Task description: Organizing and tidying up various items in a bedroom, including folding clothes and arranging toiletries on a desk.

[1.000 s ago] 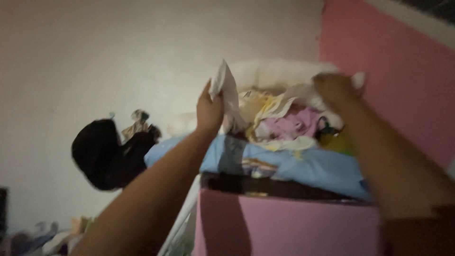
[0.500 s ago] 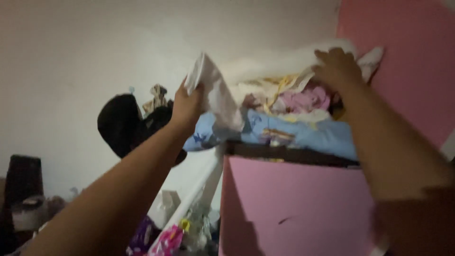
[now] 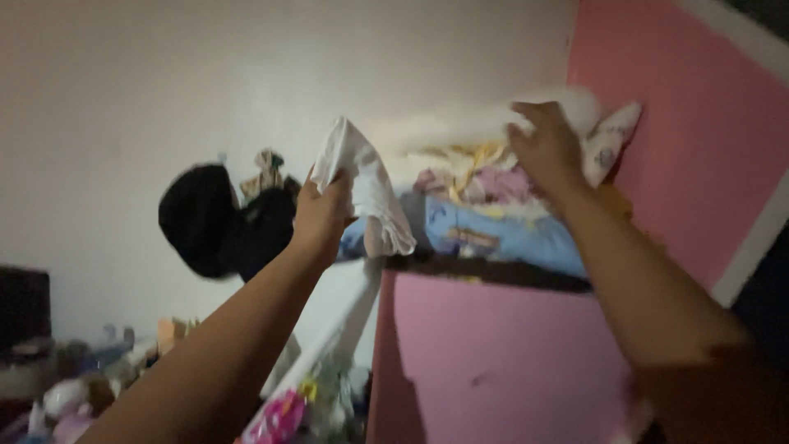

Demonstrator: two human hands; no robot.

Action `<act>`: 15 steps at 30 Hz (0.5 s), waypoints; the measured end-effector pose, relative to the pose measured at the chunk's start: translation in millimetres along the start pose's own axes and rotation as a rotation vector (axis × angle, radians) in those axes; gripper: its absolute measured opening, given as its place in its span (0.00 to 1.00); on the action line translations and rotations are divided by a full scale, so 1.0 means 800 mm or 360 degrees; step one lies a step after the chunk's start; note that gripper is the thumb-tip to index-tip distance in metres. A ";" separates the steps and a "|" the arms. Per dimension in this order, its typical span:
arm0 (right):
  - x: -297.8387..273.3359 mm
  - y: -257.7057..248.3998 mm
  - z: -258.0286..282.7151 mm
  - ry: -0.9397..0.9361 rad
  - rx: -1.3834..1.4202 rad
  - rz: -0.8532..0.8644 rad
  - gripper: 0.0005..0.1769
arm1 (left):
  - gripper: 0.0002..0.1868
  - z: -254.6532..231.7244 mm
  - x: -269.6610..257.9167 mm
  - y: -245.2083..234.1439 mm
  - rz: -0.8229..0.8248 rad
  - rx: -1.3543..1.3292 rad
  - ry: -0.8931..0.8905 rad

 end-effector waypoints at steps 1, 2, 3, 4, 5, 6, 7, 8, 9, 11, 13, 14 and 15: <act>-0.022 0.017 0.016 0.0019 -0.0002 0.0020 0.22 | 0.19 0.016 -0.017 -0.001 -0.0003 -0.0007 -0.0027; -0.043 0.041 0.029 0.0040 0.0409 0.0202 0.28 | 0.18 0.027 -0.035 0.003 0.0065 -0.0070 0.0006; -0.063 0.062 0.048 0.0067 0.0822 0.0361 0.36 | 0.17 0.033 -0.048 0.006 0.0147 -0.0128 0.0042; -0.087 0.075 0.060 0.0095 0.0823 0.0360 0.36 | 0.17 0.026 -0.076 0.013 0.0158 -0.0130 0.0018; -0.113 0.088 0.080 -0.0077 0.0639 0.0444 0.38 | 0.17 0.021 -0.103 0.023 0.0189 -0.0170 -0.0014; -0.142 0.102 0.101 -0.0246 0.0454 0.0531 0.41 | 0.18 0.016 -0.131 0.033 0.0219 -0.0210 -0.0047; -0.174 0.103 0.121 -0.0213 0.0459 0.0530 0.41 | 0.18 0.019 -0.155 0.040 0.0233 -0.0211 -0.0077; -0.207 0.108 0.143 -0.0184 0.0512 0.0605 0.44 | 0.18 0.024 -0.181 0.044 0.0205 -0.0259 -0.0153; -0.245 0.114 0.171 -0.0152 0.0569 0.0699 0.47 | 0.19 0.027 -0.216 0.045 0.0161 -0.0314 -0.0241; -0.305 0.110 0.221 -0.0083 0.0630 0.0782 0.49 | 0.20 0.033 -0.277 0.038 0.0135 -0.0409 -0.0368; -0.361 0.128 0.239 -0.0030 0.0686 0.0868 0.50 | 0.20 0.041 -0.334 0.033 0.0097 -0.0508 -0.0478; -0.391 0.145 0.230 0.0041 0.0733 0.0835 0.50 | 0.21 0.046 -0.361 0.034 0.0073 -0.0607 -0.0521; -0.421 0.162 0.221 0.0112 0.0783 0.0802 0.50 | 0.21 0.050 -0.388 0.034 0.0045 -0.0703 -0.0563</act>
Point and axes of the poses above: each hand's wrist, its own x-axis towards the middle knuckle, its own y-axis out of the palm, z = x × y, the point moved 6 cm from there along x, towards the middle knuckle, and after that the axes turned 13 degrees about z, right-handed, at the moved point
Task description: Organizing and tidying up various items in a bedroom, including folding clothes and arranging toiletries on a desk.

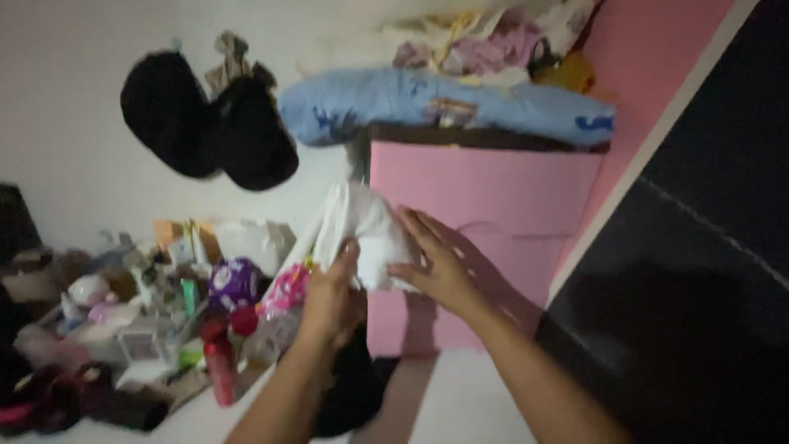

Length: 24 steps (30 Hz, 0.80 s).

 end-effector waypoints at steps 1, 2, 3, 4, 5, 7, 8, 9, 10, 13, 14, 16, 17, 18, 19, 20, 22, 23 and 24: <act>-0.020 0.022 -0.018 0.0021 0.0013 0.0017 0.50 | 0.21 0.016 -0.023 -0.008 -0.0020 -0.0010 -0.0020; -0.038 0.037 -0.043 0.0090 0.0182 -0.0044 0.48 | 0.21 0.036 -0.043 -0.019 -0.0124 -0.0118 -0.0102; -0.057 0.052 -0.068 0.0159 0.0351 -0.0106 0.47 | 0.21 0.057 -0.062 -0.028 -0.0229 -0.0226 -0.0183; -0.076 0.064 -0.079 0.0162 0.0350 -0.0099 0.47 | 0.21 0.076 -0.077 -0.039 -0.0234 -0.0231 -0.0184; -0.100 0.073 -0.110 0.0511 0.0655 -0.0215 0.46 | 0.21 0.104 -0.093 -0.051 -0.0351 -0.0341 -0.0300; -0.143 0.094 -0.183 0.0856 0.0944 -0.0326 0.46 | 0.20 0.156 -0.108 -0.068 -0.0461 -0.0462 -0.0405; -0.166 0.111 -0.236 0.1061 0.1337 -0.0514 0.45 | 0.21 0.179 -0.109 -0.075 -0.0466 -0.0571 -0.0397; -0.189 0.131 -0.287 0.1264 0.1728 -0.0711 0.44 | 0.21 0.202 -0.109 -0.082 -0.0470 -0.0681 -0.0388; -0.211 0.152 -0.339 0.1274 0.1733 -0.0697 0.44 | 0.21 0.222 -0.129 -0.092 -0.0487 -0.0681 -0.0388; -0.244 0.203 -0.459 0.0954 0.2354 -0.0825 0.23 | 0.27 0.249 -0.149 -0.119 -0.0265 0.0096 -0.0055; -0.243 0.205 -0.479 0.0908 0.2472 -0.0871 0.20 | 0.27 0.264 -0.139 -0.132 -0.0283 0.0099 -0.0097; -0.240 0.211 -0.493 0.0873 0.2603 -0.0903 0.17 | 0.27 0.285 -0.126 -0.146 -0.0320 0.0107 -0.0140; -0.242 0.217 -0.490 0.0968 0.2717 -0.1002 0.17 | 0.24 0.303 -0.129 -0.151 -0.0502 -0.0355 -0.0272; -0.240 0.218 -0.487 0.1059 0.2822 -0.1098 0.18 | 0.21 0.322 -0.128 -0.150 -0.0665 -0.0827 -0.0391; -0.239 0.217 -0.488 0.1066 0.2826 -0.1081 0.18 | 0.21 0.316 -0.124 -0.134 -0.0677 -0.0827 -0.0380; -0.238 0.221 -0.483 0.0979 0.2960 -0.1041 0.21 | 0.21 0.309 -0.125 -0.121 -0.0740 -0.0886 -0.0339; -0.235 0.231 -0.490 0.0888 0.3104 -0.0988 0.24 | 0.21 0.308 -0.122 -0.110 -0.0808 -0.0936 -0.0288; -0.234 0.237 -0.502 0.0900 0.3124 -0.0997 0.25 | 0.21 0.312 -0.118 -0.112 -0.0778 -0.0930 -0.0288; -0.235 0.247 -0.511 0.0917 0.3147 -0.1007 0.26 | 0.21 0.315 -0.117 -0.115 -0.0754 -0.0923 -0.0290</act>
Point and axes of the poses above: each hand's wrist, its own x-axis towards the middle knuckle, its own y-axis out of the palm, z = x × y, the point moved 6 cm from there along x, towards the middle knuckle, and after that the axes turned 13 degrees about z, right-handed, at the moved point
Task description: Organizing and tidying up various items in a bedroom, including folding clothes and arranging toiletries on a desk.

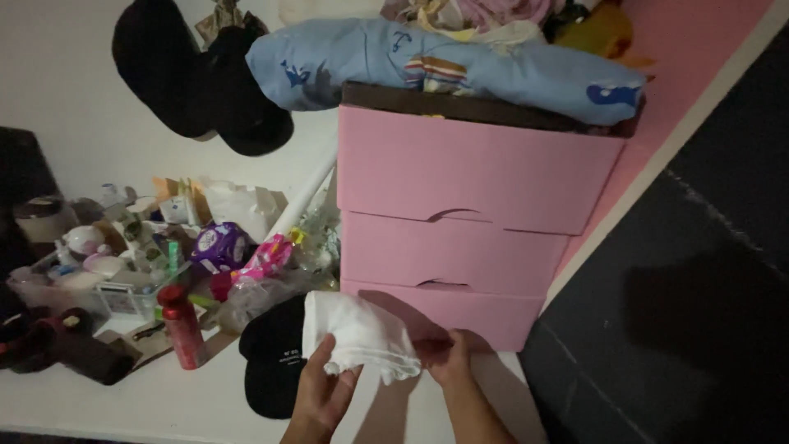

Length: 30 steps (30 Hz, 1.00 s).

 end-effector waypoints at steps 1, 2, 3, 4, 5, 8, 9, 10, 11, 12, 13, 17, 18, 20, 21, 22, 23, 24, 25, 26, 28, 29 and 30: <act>0.020 -0.030 -0.002 0.0014 0.0008 0.0001 0.26 | 0.21 0.003 0.005 -0.014 -0.0010 0.0007 0.0010; 0.035 -0.065 -0.004 -0.0013 -0.0003 -0.0066 0.24 | 0.23 -0.003 0.008 -0.021 0.0120 0.0464 0.0172; 0.049 -0.100 -0.006 -0.0039 -0.0016 -0.0133 0.21 | 0.27 -0.007 0.008 -0.026 0.0254 0.0923 0.0326; 0.051 -0.112 -0.011 -0.0032 -0.0009 -0.0138 0.21 | 0.27 -0.010 0.005 -0.006 0.0245 0.0928 0.0324; 0.053 -0.119 -0.017 -0.0032 -0.0060 -0.0054 0.21 | 0.27 -0.013 0.001 0.015 0.0264 0.0863 0.0342; 0.029 -0.107 -0.019 -0.0008 -0.0194 -0.0029 0.20 | 0.24 -0.009 0.013 0.055 0.0200 0.0303 0.0202; 0.011 -0.101 -0.022 0.0030 -0.0273 -0.0099 0.21 | 0.21 0.001 0.017 0.061 0.0100 -0.0187 0.0041; -0.015 -0.082 -0.025 0.0024 -0.0274 -0.0095 0.21 | 0.21 0.001 0.027 0.060 0.0107 -0.0187 0.0039; -0.045 -0.072 -0.031 0.0088 -0.0335 -0.0285 0.20 | 0.21 0.001 0.037 0.060 0.0136 -0.0198 0.0025; -0.079 -0.064 -0.037 0.0154 -0.0396 -0.0479 0.20 | 0.20 0.002 0.045 0.059 0.0162 -0.0210 0.0009; -0.087 -0.098 -0.039 0.0150 -0.0397 -0.0480 0.20 | 0.20 0.003 0.049 0.061 0.0166 -0.0212 0.0007; -0.144 -0.098 -0.046 0.0563 -0.0597 -0.0351 0.19 | 0.21 0.023 0.061 0.083 0.0251 -0.0245 -0.0063; -0.170 -0.074 -0.048 0.0957 -0.0851 -0.0491 0.21 | 0.22 0.031 0.066 0.093 0.0279 -0.0272 -0.0094; -0.240 -0.024 0.006 0.0688 -0.1089 -0.0483 0.20 | 0.23 0.046 0.076 0.121 0.0321 -0.0286 -0.0172; -0.261 0.025 0.023 0.0423 -0.1319 -0.0469 0.20 | 0.25 0.056 0.080 0.135 0.0356 -0.0299 -0.0242; -0.255 0.088 0.075 0.0158 -0.1541 -0.0462 0.19 | 0.25 0.062 0.079 0.153 0.0353 -0.0308 -0.0255; -0.258 0.156 0.118 -0.0111 -0.1758 -0.0451 0.18 | 0.28 0.073 0.076 0.169 0.0322 -0.0201 -0.0397; -0.264 0.227 0.148 -0.0391 -0.1965 -0.0430 0.18 | 0.31 0.082 0.076 0.185 0.0299 -0.0087 -0.0538; -0.259 0.239 0.157 -0.0399 -0.1966 -0.0441 0.18 | 0.31 0.098 0.079 0.196 0.0304 -0.0089 -0.0549; -0.259 0.276 0.177 -0.0890 -0.2107 -0.0237 0.17 | 0.32 0.113 0.083 0.204 0.0215 -0.0001 -0.0590; -0.254 0.331 0.190 -0.1390 -0.2218 -0.0008 0.17 | 0.33 0.140 0.091 0.216 0.0133 0.0086 -0.0625; -0.244 0.356 0.184 -0.1394 -0.2460 0.0069 0.18 | 0.32 0.152 0.097 0.218 0.0140 0.0124 -0.0578; -0.234 0.380 0.177 -0.1389 -0.2702 0.0146 0.20 | 0.31 0.163 0.102 0.219 0.0144 0.0161 -0.0530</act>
Point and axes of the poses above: each hand's wrist, its own x-axis towards the middle knuckle, its own y-axis out of the palm, z = x × y, the point moved 6 cm from there along x, towards the middle knuckle, and after that the axes turned 13 degrees about z, right-handed, at the moved point
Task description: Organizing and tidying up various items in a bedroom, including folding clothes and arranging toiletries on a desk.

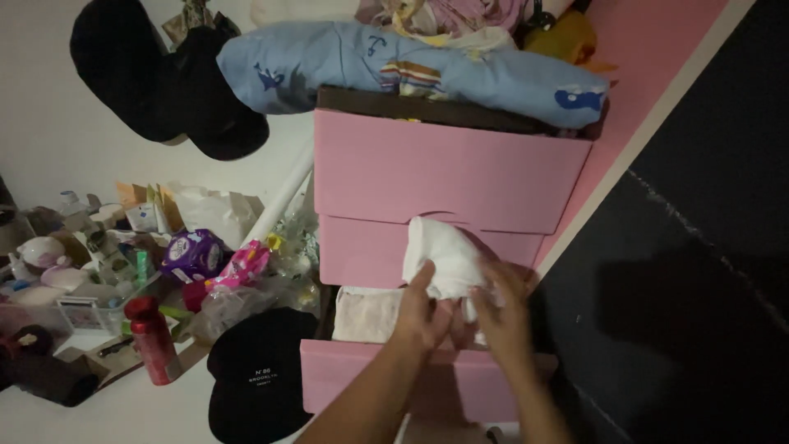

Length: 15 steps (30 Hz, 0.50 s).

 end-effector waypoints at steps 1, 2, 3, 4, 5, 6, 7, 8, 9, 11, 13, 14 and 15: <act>0.007 0.009 -0.004 -0.0005 -0.0002 0.0001 0.20 | 0.31 -0.001 0.012 -0.016 0.0004 -0.0002 0.0003; 0.013 0.027 -0.002 -0.0137 -0.0148 0.0191 0.22 | 0.28 -0.006 0.023 -0.035 -0.0030 0.0108 0.0103; 0.017 0.045 -0.002 -0.0268 -0.0294 0.0382 0.25 | 0.26 -0.011 0.033 -0.053 -0.0065 0.0218 0.0202; 0.015 0.052 -0.004 -0.0271 -0.0292 0.0384 0.25 | 0.26 -0.026 0.028 -0.062 -0.0066 0.0218 0.0206; 0.014 0.067 -0.011 -0.0207 -0.0322 0.0546 0.23 | 0.23 -0.056 0.018 -0.072 -0.0165 0.0590 0.0443; 0.009 0.083 -0.018 -0.0137 -0.0344 0.0715 0.22 | 0.21 -0.084 0.003 -0.081 -0.0277 0.0964 0.0674; 0.003 0.102 -0.053 -0.0134 -0.0334 0.0723 0.22 | 0.21 -0.086 -0.003 -0.094 -0.0291 0.0965 0.0675; -0.006 0.132 -0.090 -0.0110 -0.0516 0.0952 0.17 | 0.34 -0.115 -0.031 -0.089 -0.0615 0.1697 0.1285; -0.015 0.161 -0.128 -0.0085 -0.0699 0.1180 0.12 | 0.48 -0.124 -0.062 -0.073 -0.0928 0.2433 0.1896; -0.013 0.191 -0.153 0.0009 -0.0900 0.1406 0.11 | 0.35 -0.129 -0.067 -0.066 -0.0685 0.2672 0.1797; -0.004 0.215 -0.181 0.0097 -0.1114 0.1640 0.11 | 0.24 -0.134 -0.072 -0.046 -0.0446 0.2887 0.1684; -0.006 0.223 -0.205 0.0398 -0.0988 0.1810 0.14 | 0.27 -0.122 -0.050 -0.052 -0.0371 0.3332 0.0664; -0.011 0.231 -0.227 0.0696 -0.0851 0.1975 0.16 | 0.32 -0.103 -0.046 -0.070 -0.0227 0.3580 -0.0422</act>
Point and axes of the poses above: each hand's wrist, its own x-axis towards the middle knuckle, its own y-axis out of the palm, z = x × y, the point moved 6 cm from there along x, towards the middle knuckle, and after that the axes turned 13 degrees about z, right-handed, at the moved point
